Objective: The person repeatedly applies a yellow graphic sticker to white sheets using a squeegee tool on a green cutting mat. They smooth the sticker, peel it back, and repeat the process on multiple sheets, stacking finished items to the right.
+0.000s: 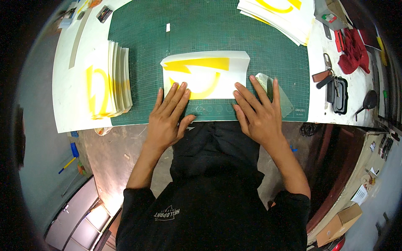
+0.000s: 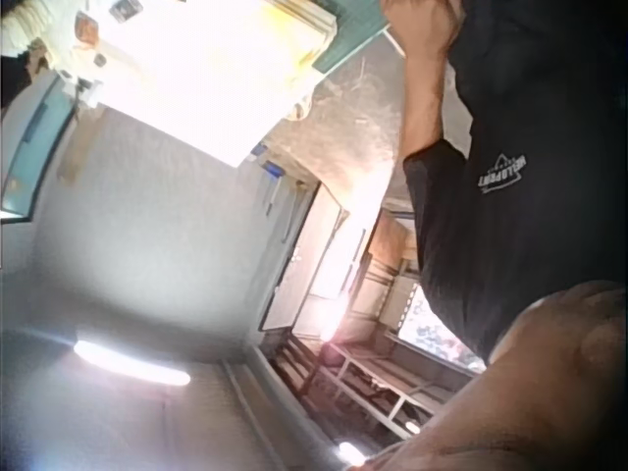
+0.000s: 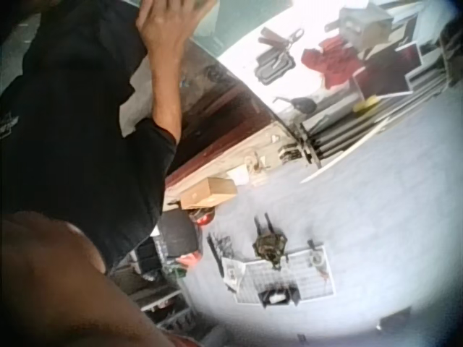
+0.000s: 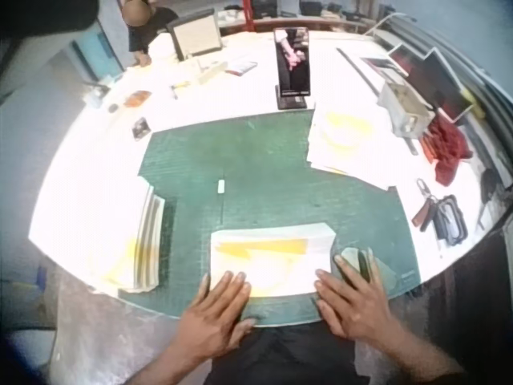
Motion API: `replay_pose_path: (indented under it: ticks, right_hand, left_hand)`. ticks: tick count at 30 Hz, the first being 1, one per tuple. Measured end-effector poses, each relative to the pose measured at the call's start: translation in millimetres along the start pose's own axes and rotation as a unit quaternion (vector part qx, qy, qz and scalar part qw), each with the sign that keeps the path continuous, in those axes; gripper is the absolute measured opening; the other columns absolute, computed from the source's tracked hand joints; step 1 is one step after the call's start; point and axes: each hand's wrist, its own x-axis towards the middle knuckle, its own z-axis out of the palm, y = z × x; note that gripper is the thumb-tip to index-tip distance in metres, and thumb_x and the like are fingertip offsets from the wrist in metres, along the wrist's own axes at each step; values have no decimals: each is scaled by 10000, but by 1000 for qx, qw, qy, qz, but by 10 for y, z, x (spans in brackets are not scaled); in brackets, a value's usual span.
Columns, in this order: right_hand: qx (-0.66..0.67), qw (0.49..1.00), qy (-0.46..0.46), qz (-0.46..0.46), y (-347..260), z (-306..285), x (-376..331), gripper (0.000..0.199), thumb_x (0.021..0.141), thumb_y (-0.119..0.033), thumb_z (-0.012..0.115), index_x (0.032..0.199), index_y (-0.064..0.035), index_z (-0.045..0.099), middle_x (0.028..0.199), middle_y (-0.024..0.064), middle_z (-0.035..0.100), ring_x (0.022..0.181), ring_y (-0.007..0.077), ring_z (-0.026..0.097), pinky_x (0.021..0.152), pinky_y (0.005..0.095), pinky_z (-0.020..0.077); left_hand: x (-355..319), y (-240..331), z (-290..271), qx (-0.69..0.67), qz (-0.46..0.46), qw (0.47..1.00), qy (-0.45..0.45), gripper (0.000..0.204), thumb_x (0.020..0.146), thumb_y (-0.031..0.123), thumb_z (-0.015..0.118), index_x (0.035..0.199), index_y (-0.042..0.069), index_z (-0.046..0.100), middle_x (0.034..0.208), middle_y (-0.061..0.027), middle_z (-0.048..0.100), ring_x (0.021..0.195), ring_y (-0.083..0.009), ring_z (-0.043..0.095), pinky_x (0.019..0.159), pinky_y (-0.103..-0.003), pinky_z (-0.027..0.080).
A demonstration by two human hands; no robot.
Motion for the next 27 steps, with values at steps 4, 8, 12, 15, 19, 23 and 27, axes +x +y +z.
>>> replay_pose_path:
  ticks: [4,8,12,15,19,23,27]
  right_hand:
    - [11,999,37,25,-126,21,73,257,939,-130,769,1192,-85,787,1398,32,712,1452,309,539,1249,702,222]
    - [-4,997,69,30,-165,44,98,207,908,-120,810,1107,-65,794,1330,43,741,1394,301,588,1245,688,242]
    - [11,993,107,47,-232,140,194,194,882,-135,841,1051,-55,787,1216,59,744,1279,303,628,1232,677,262]
    - [38,992,110,58,-244,159,236,209,862,-137,838,1055,-77,785,1169,83,701,1209,318,615,1213,664,256]
    - [43,996,61,50,-290,73,322,400,815,-37,784,1191,-174,785,1203,101,622,1211,328,564,1185,638,238]
    - [23,999,12,33,-318,32,370,578,762,33,732,1272,-235,776,1225,123,583,1217,339,532,1160,637,243]
    - [11,999,-5,37,-321,31,364,588,762,32,731,1281,-241,775,1215,117,583,1213,324,529,1150,623,253]
  left_hand:
    - [1,19,42,-21,-17,999,32,571,984,328,728,1489,91,605,1606,-103,537,1510,-331,474,1249,-587,318]
    - [54,82,111,-19,-27,995,91,429,944,229,779,1337,73,708,1507,-102,626,1426,-326,562,1219,-579,355]
    - [190,133,177,2,-39,986,164,301,898,182,822,1173,69,778,1333,-100,712,1264,-312,655,1146,-539,413]
    - [238,135,157,-20,-53,982,178,287,877,153,833,1157,101,798,1246,-99,722,1187,-307,663,1120,-529,409]
    - [281,175,120,-24,-48,987,153,417,835,81,811,1231,208,801,1283,-88,683,1207,-312,612,1158,-562,349]
    - [334,151,56,2,-13,996,88,544,788,57,785,1274,302,789,1339,-85,637,1248,-314,562,1189,-578,292]
    - [356,126,32,-6,-15,997,70,527,797,73,777,1269,308,790,1344,-90,630,1254,-312,553,1198,-569,276]
